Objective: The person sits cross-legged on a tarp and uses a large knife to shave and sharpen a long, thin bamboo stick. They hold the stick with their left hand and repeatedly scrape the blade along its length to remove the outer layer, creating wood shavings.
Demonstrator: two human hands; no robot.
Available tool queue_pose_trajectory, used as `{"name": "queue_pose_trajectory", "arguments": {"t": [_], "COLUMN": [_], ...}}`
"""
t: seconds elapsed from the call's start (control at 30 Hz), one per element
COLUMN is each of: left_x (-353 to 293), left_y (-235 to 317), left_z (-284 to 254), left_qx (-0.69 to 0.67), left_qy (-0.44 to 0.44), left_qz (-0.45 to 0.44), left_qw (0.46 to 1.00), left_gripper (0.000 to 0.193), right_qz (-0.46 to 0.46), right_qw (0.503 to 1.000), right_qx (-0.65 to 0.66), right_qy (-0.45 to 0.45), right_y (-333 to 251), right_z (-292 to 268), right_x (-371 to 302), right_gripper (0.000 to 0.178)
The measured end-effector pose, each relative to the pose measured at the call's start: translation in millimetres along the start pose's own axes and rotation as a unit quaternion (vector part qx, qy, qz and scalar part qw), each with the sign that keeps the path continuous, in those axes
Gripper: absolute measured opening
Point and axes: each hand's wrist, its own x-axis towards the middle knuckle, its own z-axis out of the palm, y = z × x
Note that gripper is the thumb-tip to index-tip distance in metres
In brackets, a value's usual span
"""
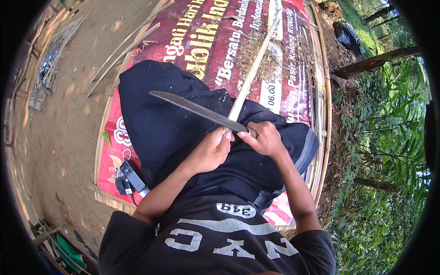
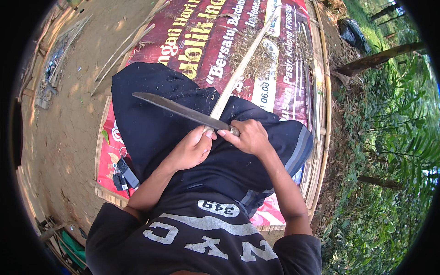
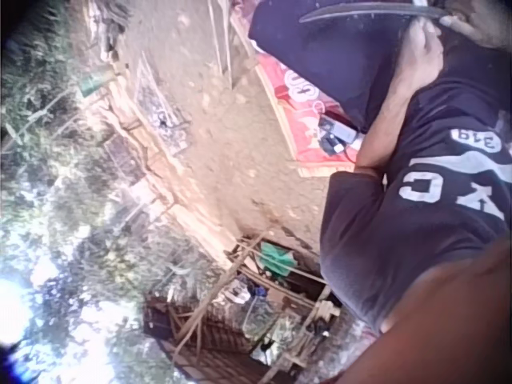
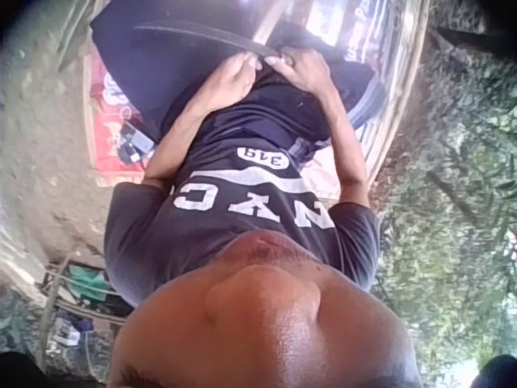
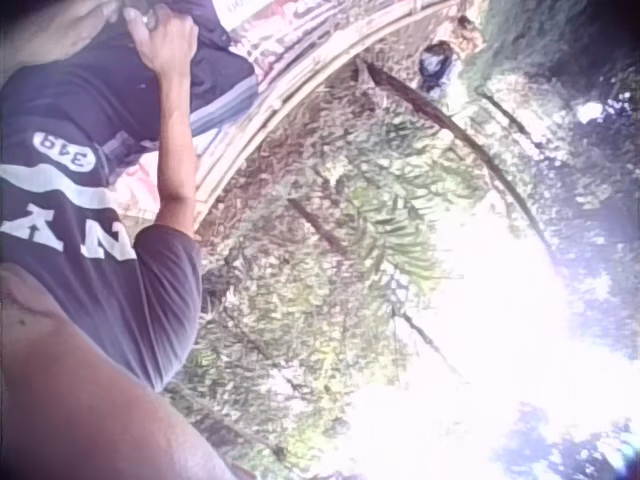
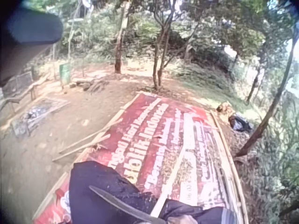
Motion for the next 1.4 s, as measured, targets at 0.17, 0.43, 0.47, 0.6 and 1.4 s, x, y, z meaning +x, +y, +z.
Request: {"name": "queue_pose_trajectory", "arguments": {"t": [0.17, 0.43, 0.47, 0.6, 1.4], "left_x": [12.0, -8.4, -10.6, -2.4, 6.3], "left_y": [-5.9, 12.2, 16.1, 4.3, -0.5], "left_z": [-4.8, 8.7, 10.6, 12.3, 2.2], "left_qx": [-0.036, -0.02, -0.031, -0.077, 0.309], "left_qy": [0.006, -0.024, -0.031, -0.018, 0.102], "left_qz": [-0.029, -0.029, -0.039, -0.058, 0.077], "left_qw": [0.999, 0.999, 0.998, 0.995, 0.942], "left_gripper": [0.03, 0.028, 0.027, 0.027, 0.02], "right_qz": [0.036, 0.056, 0.121, 0.137, -0.018], "right_qw": [0.997, 0.995, 0.986, 0.989, 0.999], "right_qx": [-0.042, -0.048, -0.036, 0.008, -0.048], "right_qy": [0.046, 0.063, 0.105, 0.051, 0.011], "right_y": [23.4, 50.8, 72.0, 50.7, 20.0], "right_z": [-4.4, -5.1, -9.7, -29.2, 4.4], "right_x": [17.8, 5.6, 12.5, 13.0, 6.9], "right_gripper": [0.061, 0.056, 0.054, 0.046, 0.062]}}
